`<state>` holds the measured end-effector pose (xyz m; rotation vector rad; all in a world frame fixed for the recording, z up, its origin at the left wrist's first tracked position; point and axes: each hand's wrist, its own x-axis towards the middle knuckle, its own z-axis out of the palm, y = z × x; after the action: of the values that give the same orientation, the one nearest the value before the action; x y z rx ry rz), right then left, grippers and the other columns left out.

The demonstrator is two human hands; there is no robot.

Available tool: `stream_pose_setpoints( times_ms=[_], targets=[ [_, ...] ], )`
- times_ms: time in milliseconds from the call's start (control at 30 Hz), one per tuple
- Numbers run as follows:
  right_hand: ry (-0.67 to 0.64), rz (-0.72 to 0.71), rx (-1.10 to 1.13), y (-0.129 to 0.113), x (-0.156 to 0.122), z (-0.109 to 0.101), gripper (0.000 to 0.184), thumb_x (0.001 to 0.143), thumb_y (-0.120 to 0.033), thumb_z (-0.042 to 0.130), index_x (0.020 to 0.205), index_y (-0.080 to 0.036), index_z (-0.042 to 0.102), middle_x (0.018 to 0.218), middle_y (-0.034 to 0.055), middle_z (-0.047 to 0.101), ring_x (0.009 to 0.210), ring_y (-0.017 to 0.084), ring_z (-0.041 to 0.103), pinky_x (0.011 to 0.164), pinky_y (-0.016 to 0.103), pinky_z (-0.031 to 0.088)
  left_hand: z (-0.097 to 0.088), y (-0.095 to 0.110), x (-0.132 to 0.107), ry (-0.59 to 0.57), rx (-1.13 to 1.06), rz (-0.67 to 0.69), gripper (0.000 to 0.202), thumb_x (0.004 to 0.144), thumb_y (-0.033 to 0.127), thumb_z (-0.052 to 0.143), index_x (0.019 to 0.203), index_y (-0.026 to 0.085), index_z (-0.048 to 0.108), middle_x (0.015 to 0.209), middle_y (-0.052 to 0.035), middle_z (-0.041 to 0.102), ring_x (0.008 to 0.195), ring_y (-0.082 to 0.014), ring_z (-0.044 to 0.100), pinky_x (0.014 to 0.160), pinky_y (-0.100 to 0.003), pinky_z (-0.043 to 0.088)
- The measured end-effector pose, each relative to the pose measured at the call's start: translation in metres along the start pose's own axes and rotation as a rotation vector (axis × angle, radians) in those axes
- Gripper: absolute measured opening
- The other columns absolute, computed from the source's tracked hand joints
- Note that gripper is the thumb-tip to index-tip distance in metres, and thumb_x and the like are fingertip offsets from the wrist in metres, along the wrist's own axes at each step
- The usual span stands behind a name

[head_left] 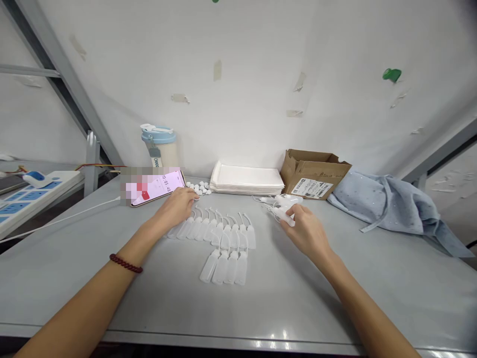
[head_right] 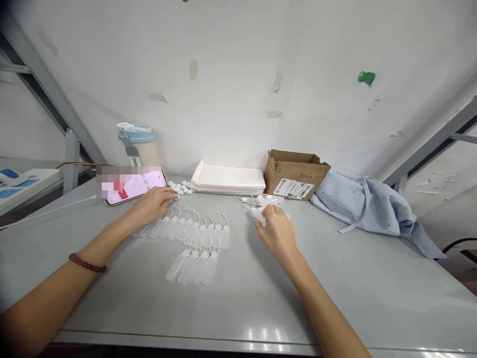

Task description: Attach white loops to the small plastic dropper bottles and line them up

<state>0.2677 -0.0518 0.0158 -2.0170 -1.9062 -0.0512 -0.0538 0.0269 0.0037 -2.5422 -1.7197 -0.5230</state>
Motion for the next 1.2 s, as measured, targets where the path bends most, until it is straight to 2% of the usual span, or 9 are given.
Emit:
stream_pose_setpoints(
  times_ms=[100, 200, 367, 533, 700, 833, 1000, 1200],
  targets=[
    [-0.003, -0.049, -0.088, -0.004, -0.002, 0.002, 0.003, 0.078, -0.02, 0.053, 0.08, -0.018, 0.053, 0.09, 0.0098, 0.062, 0.08, 0.023, 0.058, 0.056, 0.029, 0.04, 0.005, -0.002, 0.002, -0.037, -0.012, 0.02, 0.037, 0.076, 0.007, 0.038, 0.091, 0.016, 0.071, 0.103, -0.0086, 0.069, 0.103, -0.0243, 0.059, 0.09, -0.033, 0.045],
    [0.004, -0.087, -0.145, -0.006, -0.003, 0.004, 0.002, 0.079, -0.019, 0.052, 0.079, -0.018, 0.055, 0.091, 0.0108, 0.062, 0.09, 0.026, 0.057, 0.056, 0.03, 0.041, 0.008, -0.006, 0.003, -0.046, -0.022, 0.027, 0.04, 0.074, 0.007, 0.038, 0.095, 0.017, 0.07, 0.101, -0.009, 0.069, 0.104, -0.0254, 0.058, 0.089, -0.035, 0.045],
    [0.02, -0.15, -0.162, -0.004, -0.003, 0.01, 0.008, 0.082, -0.02, 0.052, 0.075, -0.02, 0.056, 0.09, 0.0124, 0.061, 0.089, 0.029, 0.055, 0.05, 0.031, 0.041, 0.014, -0.009, 0.002, -0.054, -0.03, 0.041, 0.04, 0.072, 0.01, 0.037, 0.096, 0.018, 0.069, 0.101, -0.0099, 0.069, 0.104, -0.0275, 0.056, 0.089, -0.038, 0.044],
    [0.074, -0.265, 0.01, -0.009, -0.007, 0.014, 0.007, 0.083, -0.019, 0.05, 0.082, -0.021, 0.056, 0.092, 0.0111, 0.059, 0.089, 0.028, 0.055, 0.055, 0.033, 0.046, 0.015, -0.009, 0.002, -0.043, -0.051, 0.032, 0.042, 0.072, 0.011, 0.038, 0.1, 0.019, 0.068, 0.103, -0.01, 0.068, 0.104, -0.0282, 0.055, 0.089, -0.039, 0.043],
    [0.004, -0.443, 0.233, -0.025, -0.019, 0.015, 0.012, 0.085, -0.014, 0.046, 0.09, -0.019, 0.057, 0.099, 0.0116, 0.059, 0.093, 0.026, 0.056, 0.071, 0.038, 0.051, 0.015, -0.008, 0.002, -0.052, -0.065, 0.027, 0.047, 0.069, 0.009, 0.04, 0.106, 0.018, 0.066, 0.114, -0.01, 0.064, 0.107, -0.0283, 0.054, 0.092, -0.039, 0.041],
    [-0.069, -0.55, 0.342, -0.032, -0.024, 0.018, 0.019, 0.086, -0.011, 0.044, 0.098, -0.017, 0.057, 0.101, 0.0113, 0.06, 0.094, 0.024, 0.056, 0.079, 0.04, 0.051, 0.017, -0.006, 0.004, -0.078, -0.073, 0.026, 0.043, 0.079, 0.013, 0.035, 0.111, 0.017, 0.064, 0.116, -0.0097, 0.064, 0.106, -0.0273, 0.055, 0.093, -0.039, 0.04],
    [-0.095, -0.592, 0.382, -0.034, -0.027, 0.018, 0.024, 0.086, -0.009, 0.041, 0.103, -0.018, 0.056, 0.103, 0.012, 0.06, 0.095, 0.024, 0.057, 0.081, 0.043, 0.052, 0.014, 0.001, 0.005, -0.085, -0.103, 0.017, 0.044, 0.089, 0.023, 0.026, 0.114, 0.015, 0.061, 0.117, -0.0106, 0.064, 0.109, -0.0256, 0.055, 0.097, -0.039, 0.037],
    [-0.149, -0.585, 0.364, -0.036, -0.028, 0.012, 0.028, 0.088, -0.013, 0.04, 0.111, -0.017, 0.054, 0.11, 0.0136, 0.057, 0.101, 0.025, 0.056, 0.087, 0.044, 0.05, 0.0, 0.018, -0.001, -0.027, -0.17, -0.025, 0.042, 0.09, 0.033, 0.031, 0.114, 0.015, 0.061, 0.118, -0.0094, 0.063, 0.112, -0.0271, 0.052, 0.098, -0.04, 0.037]
  ],
)
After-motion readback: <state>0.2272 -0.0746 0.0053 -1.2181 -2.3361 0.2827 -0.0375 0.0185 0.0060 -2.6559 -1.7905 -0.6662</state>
